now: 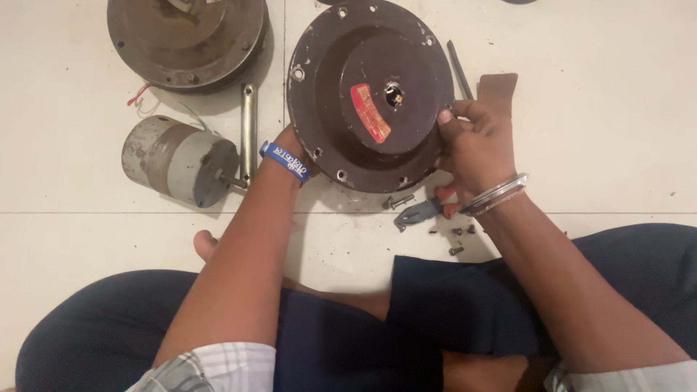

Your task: The person sits on the floor reassembling an electric motor. They fit the wound stator into the housing, place the end bell cover on top, align it, and thread and tighten screws around the rim by hand, using pliers and a screwdriver nearby.

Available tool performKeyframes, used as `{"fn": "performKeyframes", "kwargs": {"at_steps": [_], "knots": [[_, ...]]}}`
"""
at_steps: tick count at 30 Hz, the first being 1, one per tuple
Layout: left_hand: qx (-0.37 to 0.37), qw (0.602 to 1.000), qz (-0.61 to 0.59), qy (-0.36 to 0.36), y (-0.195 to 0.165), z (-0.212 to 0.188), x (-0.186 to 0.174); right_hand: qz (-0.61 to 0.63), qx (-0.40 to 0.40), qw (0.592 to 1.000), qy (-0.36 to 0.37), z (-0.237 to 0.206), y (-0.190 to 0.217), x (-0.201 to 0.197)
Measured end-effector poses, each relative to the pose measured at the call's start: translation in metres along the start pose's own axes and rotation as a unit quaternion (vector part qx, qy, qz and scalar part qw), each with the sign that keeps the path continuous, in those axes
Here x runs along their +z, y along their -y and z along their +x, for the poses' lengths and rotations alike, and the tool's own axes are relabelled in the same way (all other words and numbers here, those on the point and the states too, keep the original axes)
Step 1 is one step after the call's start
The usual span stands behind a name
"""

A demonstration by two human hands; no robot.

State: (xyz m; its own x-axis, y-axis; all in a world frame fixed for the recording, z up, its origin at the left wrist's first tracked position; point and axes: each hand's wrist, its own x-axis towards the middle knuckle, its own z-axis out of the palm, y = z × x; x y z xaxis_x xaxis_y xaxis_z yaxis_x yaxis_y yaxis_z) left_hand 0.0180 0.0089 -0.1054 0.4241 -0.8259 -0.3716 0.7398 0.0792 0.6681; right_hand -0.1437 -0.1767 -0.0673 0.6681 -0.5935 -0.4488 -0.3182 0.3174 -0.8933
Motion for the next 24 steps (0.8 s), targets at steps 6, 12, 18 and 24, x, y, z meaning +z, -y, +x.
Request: {"fn": "performKeyframes", "kwargs": {"at_steps": [6,12,18,24], "knots": [[-0.004,0.990,-0.095,-0.104,-0.004,-0.004,0.000,0.042,0.009,0.999,0.001,0.000,0.002,0.002],[0.016,0.992,-0.115,-0.056,0.000,0.003,-0.001,0.084,0.032,0.996,0.026,0.003,0.000,-0.005],[0.010,0.989,-0.120,-0.087,0.004,0.010,-0.004,0.087,0.013,0.995,0.047,0.000,-0.004,-0.009],[0.064,0.996,0.009,-0.067,0.003,0.011,0.000,0.131,0.014,0.991,0.013,-0.007,0.003,-0.007]]}}
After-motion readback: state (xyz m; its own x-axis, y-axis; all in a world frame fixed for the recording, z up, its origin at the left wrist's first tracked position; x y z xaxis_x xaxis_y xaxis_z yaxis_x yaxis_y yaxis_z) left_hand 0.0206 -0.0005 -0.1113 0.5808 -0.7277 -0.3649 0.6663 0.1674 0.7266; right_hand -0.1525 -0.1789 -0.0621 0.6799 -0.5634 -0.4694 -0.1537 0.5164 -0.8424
